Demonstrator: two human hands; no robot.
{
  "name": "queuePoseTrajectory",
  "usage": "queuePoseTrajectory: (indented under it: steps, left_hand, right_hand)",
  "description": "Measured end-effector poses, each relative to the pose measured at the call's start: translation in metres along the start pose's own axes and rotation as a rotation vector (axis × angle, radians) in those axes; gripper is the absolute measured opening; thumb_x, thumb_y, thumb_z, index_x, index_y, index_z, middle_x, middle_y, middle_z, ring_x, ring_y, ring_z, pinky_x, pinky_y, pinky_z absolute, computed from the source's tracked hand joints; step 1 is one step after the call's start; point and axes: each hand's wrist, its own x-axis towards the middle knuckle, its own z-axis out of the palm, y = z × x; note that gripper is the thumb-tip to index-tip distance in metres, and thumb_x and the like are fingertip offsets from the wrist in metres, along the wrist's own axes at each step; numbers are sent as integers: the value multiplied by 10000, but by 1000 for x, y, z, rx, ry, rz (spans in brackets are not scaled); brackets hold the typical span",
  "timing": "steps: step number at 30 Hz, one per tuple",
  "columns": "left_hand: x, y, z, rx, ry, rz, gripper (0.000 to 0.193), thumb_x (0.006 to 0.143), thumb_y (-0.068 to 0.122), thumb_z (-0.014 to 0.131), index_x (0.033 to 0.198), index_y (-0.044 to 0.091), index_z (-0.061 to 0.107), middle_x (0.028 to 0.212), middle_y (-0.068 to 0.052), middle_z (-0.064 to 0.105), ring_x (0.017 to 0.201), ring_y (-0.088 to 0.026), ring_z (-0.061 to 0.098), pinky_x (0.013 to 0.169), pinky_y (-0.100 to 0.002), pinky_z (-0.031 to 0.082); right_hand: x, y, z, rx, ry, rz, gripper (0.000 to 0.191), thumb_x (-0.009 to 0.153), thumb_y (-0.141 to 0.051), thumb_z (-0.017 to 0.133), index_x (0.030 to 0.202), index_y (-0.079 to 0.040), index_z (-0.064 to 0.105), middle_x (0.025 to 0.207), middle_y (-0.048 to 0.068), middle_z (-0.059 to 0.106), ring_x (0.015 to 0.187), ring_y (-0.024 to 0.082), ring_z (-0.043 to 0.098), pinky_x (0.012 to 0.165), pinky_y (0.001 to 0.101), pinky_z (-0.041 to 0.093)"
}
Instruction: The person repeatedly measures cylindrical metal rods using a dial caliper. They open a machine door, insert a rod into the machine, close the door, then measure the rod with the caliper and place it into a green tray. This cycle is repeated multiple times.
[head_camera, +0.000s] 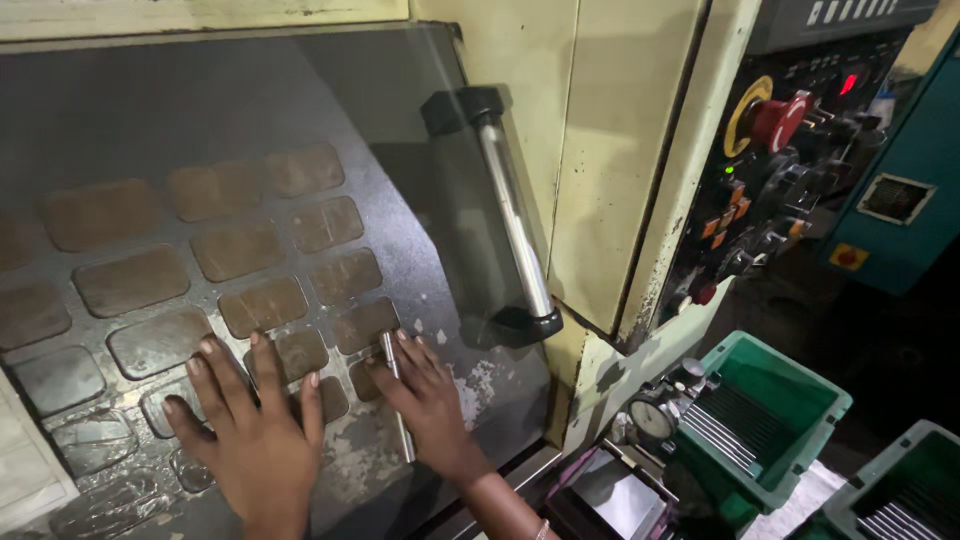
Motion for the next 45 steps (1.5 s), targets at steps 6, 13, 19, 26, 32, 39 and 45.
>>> queuePoseTrajectory:
  steps: [6, 13, 19, 26, 32, 39, 45]
  left_hand:
    - [0, -2, -1, 0, -11, 10, 641, 1107, 499, 487, 1593, 84, 537, 1681, -310, 405, 1598, -430, 317, 1277, -673, 183]
    - [2, -2, -1, -5, -18, -2, 643, 1080, 497, 489, 1585, 99, 522, 1663, -303, 398, 1578, -430, 319, 1263, -668, 175]
    - [4, -2, -6, -13, -25, 8, 647, 1083, 492, 484, 1595, 96, 504, 1667, -302, 386, 1575, -428, 311, 1264, -661, 170]
    - [3, -3, -3, -15, -32, -3, 644, 1069, 489, 488, 1583, 100, 494, 1668, -286, 376, 1575, -419, 298, 1252, -660, 170]
    - [4, -2, -4, -28, -32, 6, 611, 1089, 456, 466, 1576, 87, 490, 1676, -292, 344, 1576, -427, 278, 1251, -669, 161]
    - [0, 62, 1, -491, 93, -15, 543, 1020, 259, 539, 1534, 99, 474, 1611, -267, 395, 1541, -461, 293, 1263, -630, 211]
    - [36, 226, 13, -1260, -108, -270, 697, 1020, 370, 648, 1519, -21, 357, 1537, -323, 446, 1443, -431, 432, 1189, -487, 317]
  right_hand:
    - [-2, -1, 3, -33, 31, 19, 437, 943, -161, 624, 1369, -64, 633, 1530, 237, 542, 1493, 407, 463, 1237, 557, 350]
    - [0, -1, 5, -66, 13, 22, 452, 935, -143, 597, 1382, -85, 631, 1532, 225, 543, 1490, 406, 467, 1246, 561, 347]
    - [1, -3, 3, -23, -5, 16, 475, 929, -148, 599, 1395, -61, 611, 1527, 244, 525, 1487, 434, 444, 1245, 574, 324]
    - [1, -3, 4, 3, 29, 4, 469, 930, -165, 640, 1387, -64, 602, 1528, 241, 521, 1480, 438, 450, 1248, 583, 320]
    - [-11, -11, -3, 28, 33, 74, 498, 874, -92, 657, 1367, -38, 618, 1445, 236, 586, 1395, 453, 505, 1179, 578, 360]
    - [-84, -39, -42, 196, 384, 579, 294, 1019, -190, 596, 1244, -19, 677, 1098, 154, 692, 996, 306, 687, 883, 388, 522]
    - [-183, 16, -114, 897, 662, 1268, 416, 928, -330, 557, 1252, -80, 638, 774, 161, 616, 644, 262, 596, 572, 397, 495]
